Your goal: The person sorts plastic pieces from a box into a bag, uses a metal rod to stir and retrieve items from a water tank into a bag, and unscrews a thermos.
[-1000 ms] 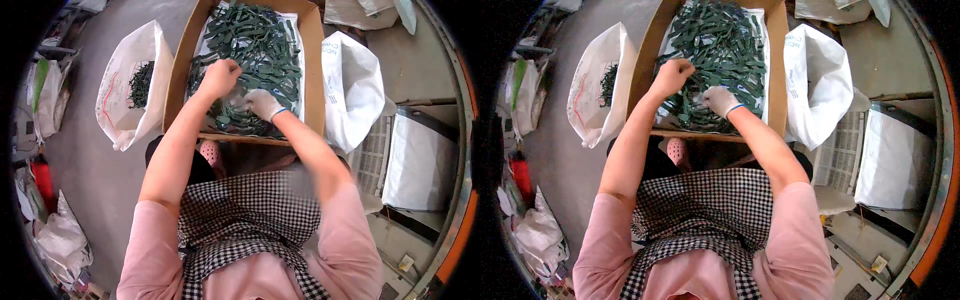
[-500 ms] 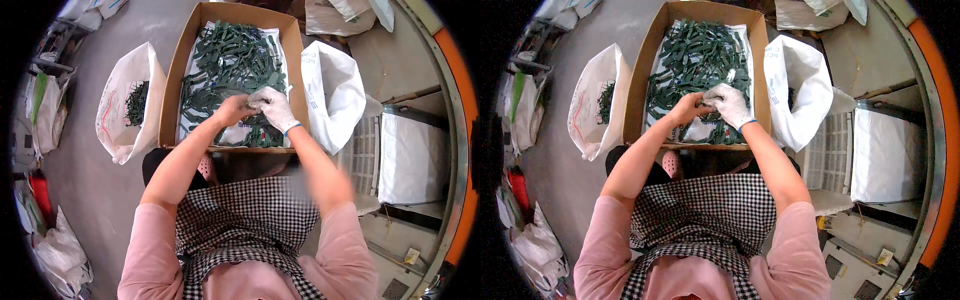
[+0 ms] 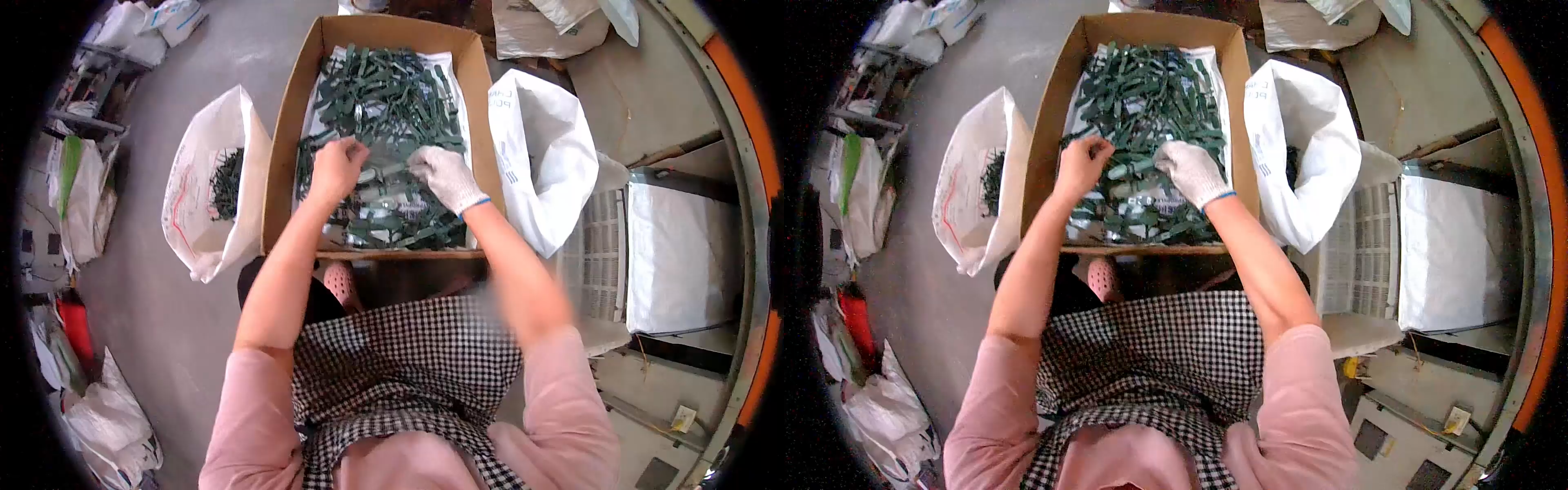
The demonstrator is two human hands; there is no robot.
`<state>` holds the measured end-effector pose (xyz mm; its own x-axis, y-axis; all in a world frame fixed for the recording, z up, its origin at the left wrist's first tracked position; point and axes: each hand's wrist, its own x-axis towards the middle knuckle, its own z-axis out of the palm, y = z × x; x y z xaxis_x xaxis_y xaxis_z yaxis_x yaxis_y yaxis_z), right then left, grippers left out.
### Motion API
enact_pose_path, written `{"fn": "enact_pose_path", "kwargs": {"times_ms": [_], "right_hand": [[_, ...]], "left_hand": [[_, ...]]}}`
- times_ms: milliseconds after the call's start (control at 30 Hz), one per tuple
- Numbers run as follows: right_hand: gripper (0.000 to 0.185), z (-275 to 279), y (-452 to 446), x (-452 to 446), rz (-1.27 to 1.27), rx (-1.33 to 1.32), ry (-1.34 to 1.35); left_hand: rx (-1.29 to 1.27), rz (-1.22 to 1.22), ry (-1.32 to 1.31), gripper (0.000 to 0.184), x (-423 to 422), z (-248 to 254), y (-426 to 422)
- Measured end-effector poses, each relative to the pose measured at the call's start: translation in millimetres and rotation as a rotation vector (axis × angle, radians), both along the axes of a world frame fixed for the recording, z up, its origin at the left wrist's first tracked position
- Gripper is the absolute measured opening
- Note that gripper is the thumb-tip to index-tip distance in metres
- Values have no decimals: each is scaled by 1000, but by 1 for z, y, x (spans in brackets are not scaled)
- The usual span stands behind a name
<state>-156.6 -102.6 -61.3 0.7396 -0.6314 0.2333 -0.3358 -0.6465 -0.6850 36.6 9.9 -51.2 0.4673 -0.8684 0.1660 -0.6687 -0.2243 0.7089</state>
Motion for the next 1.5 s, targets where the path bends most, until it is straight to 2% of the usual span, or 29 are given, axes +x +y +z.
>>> {"fn": "enact_pose_path", "kwargs": {"times_ms": [33,67,100,167,200,233,300,367,433,467,500,567,600,633,667,733,767,800,833,900,933,967,1067,1233,1300,1333,1367,1433,1500], "right_hand": [[10,13,9,2,-16,58,-6],[13,27,16,1,-31,-115,-25],[13,39,20,0,-30,-114,-18],[12,53,23,3,21,-174,-89],[12,55,27,4,15,-62,-142],[12,54,31,6,16,-59,-142],[11,52,38,10,52,168,-335],[18,53,39,8,56,301,-342],[45,59,38,6,-16,-210,-308],[91,58,38,3,-24,-218,-196],[91,57,38,0,-28,-214,-193],[123,51,34,-1,9,-15,138],[131,42,36,-1,108,341,-138],[129,33,36,2,220,530,-346],[123,27,33,1,192,465,-284],[117,25,29,1,166,402,-218],[105,24,28,1,192,498,-209],[94,23,26,1,217,591,-200],[94,19,23,3,216,592,-199],[69,6,22,5,85,453,191],[53,1,23,5,72,263,150],[53,-4,22,4,76,266,155],[37,-9,20,8,55,7,582],[20,-35,8,13,135,-170,685],[18,-45,9,11,148,-258,691],[20,-23,14,18,131,-284,798],[20,-25,14,16,130,-285,800],[24,-31,8,9,22,-353,453],[31,-18,4,3,-10,-183,499]], "left_hand": [[31,53,-43,18,-7,18,4],[1,51,-127,18,-8,19,6],[-36,48,-213,19,-8,21,5],[-91,-129,16,23,-12,33,5],[-34,-217,150,27,-22,44,8],[-34,-260,157,29,-30,38,7],[19,-283,55,27,-41,24,2],[17,-288,116,25,-44,14,-2],[-153,-204,169,22,-49,21,-2],[-20,-90,111,18,-49,26,-3],[-99,-113,357,25,-47,29,-3],[-129,-241,930,28,-46,36,1],[-122,-243,929,28,-49,35,2],[-145,-250,1131,29,-55,32,1],[-171,-254,1336,30,-58,29,0],[-162,-312,1320,31,-49,26,-5],[-156,-368,1302,31,-44,24,-6],[-99,-361,1134,30,-42,28,-5],[-98,-362,1135,30,-45,29,-5],[50,-322,392,24,-54,28,-3],[-175,-459,2,13,-51,17,-3],[-173,-455,7,13,-51,11,-2],[-11,-452,-283,13,-53,4,2],[38,-545,-533,20,-66,-9,1],[100,-592,-458,17,-67,-26,0],[92,-549,-365,14,-60,-47,-7],[103,-709,-442,9,-41,-56,-17],[317,-395,453,17,-29,-7,-15],[98,-71,1141,33,-16,7,-9]]}}
